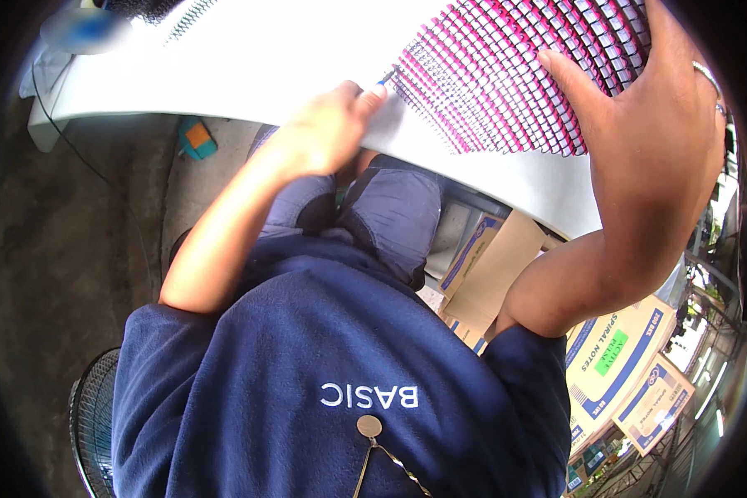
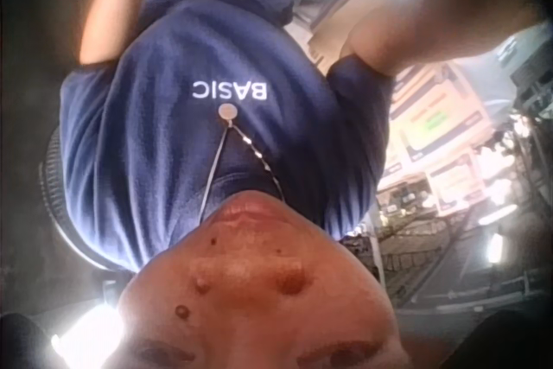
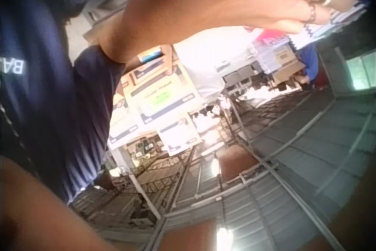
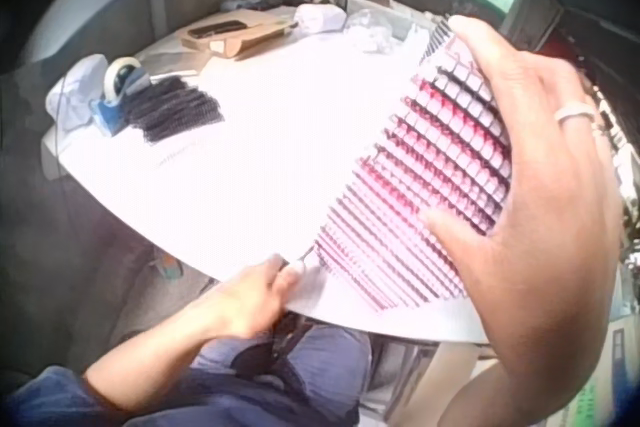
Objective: The person uses pliers to trim the excess metal spiral binding from the ends of notebooks in a stack.
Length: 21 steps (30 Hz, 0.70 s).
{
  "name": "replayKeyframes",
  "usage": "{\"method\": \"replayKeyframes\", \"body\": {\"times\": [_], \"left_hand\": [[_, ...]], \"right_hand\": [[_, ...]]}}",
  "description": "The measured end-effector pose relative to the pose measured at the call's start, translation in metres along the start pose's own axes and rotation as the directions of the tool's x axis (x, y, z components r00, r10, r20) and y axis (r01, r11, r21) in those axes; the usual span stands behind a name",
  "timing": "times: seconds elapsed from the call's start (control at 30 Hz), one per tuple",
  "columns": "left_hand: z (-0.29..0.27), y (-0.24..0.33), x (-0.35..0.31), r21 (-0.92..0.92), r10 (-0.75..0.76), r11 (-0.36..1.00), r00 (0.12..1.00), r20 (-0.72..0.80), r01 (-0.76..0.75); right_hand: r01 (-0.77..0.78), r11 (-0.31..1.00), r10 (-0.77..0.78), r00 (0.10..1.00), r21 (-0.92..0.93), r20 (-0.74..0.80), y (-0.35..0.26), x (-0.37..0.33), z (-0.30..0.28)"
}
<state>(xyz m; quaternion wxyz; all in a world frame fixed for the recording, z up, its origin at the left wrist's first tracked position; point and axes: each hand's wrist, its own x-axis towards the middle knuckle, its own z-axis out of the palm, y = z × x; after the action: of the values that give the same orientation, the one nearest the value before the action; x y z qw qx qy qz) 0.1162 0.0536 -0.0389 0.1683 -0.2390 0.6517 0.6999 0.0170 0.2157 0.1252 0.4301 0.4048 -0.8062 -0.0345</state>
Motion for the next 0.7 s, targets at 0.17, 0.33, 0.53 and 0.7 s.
{"method": "replayKeyframes", "body": {"times": [0.17, 0.33, 0.53, 0.7], "left_hand": [[0.004, 0.008, -0.007, -0.098, -0.059, 0.993, 0.994, 0.096, 0.069], [-0.006, -0.020, 0.003, -0.698, 0.096, 0.675, 0.909, 0.405, 0.240], [0.009, -0.001, -0.005, 0.147, 0.011, 0.989, 0.991, -0.137, 0.009], [0.006, -0.003, -0.010, -0.449, -0.032, 0.890, 0.994, 0.109, 0.077]], "right_hand": [[-0.007, 1.000, 0.007, 1.000, 0.007, -0.009, 0.001, -0.001, -0.004], [-0.006, 1.000, 0.007, 1.000, 0.019, -0.013, 0.001, -0.001, -0.004], [-0.013, 1.000, 0.013, 1.000, 0.023, -0.011, 0.003, -0.003, -0.005], [-0.011, 1.000, 0.012, 1.000, 0.029, -0.007, 0.003, -0.006, -0.005]]}}
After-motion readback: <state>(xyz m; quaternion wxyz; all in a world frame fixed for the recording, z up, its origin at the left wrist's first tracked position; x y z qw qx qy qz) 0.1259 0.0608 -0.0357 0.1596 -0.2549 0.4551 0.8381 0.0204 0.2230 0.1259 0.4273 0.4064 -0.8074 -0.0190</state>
